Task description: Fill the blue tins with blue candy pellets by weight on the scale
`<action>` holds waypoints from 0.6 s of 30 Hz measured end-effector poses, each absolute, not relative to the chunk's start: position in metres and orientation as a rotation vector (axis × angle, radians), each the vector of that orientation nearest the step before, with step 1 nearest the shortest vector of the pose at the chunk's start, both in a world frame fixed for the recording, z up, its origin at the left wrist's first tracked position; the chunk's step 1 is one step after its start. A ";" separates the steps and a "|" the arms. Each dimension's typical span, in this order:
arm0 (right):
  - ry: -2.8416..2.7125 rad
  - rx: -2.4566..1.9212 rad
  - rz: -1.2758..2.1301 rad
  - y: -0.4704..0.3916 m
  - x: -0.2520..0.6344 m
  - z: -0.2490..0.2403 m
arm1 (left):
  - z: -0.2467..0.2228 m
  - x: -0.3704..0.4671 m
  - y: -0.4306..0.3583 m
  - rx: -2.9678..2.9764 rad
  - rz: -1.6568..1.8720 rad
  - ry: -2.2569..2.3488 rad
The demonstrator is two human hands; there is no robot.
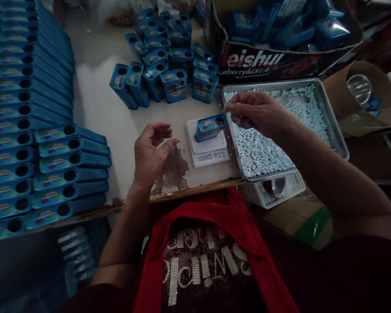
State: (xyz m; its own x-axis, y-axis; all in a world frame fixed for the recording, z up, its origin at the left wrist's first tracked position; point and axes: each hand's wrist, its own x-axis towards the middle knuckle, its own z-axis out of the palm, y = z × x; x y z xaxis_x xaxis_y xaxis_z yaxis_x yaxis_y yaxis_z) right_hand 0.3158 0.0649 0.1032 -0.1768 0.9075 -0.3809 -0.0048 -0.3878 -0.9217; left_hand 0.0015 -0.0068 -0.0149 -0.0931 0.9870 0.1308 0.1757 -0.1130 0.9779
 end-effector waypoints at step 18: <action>-1.503 -1.665 0.986 0.028 0.410 0.039 | -0.024 0.102 0.032 2.082 1.338 1.085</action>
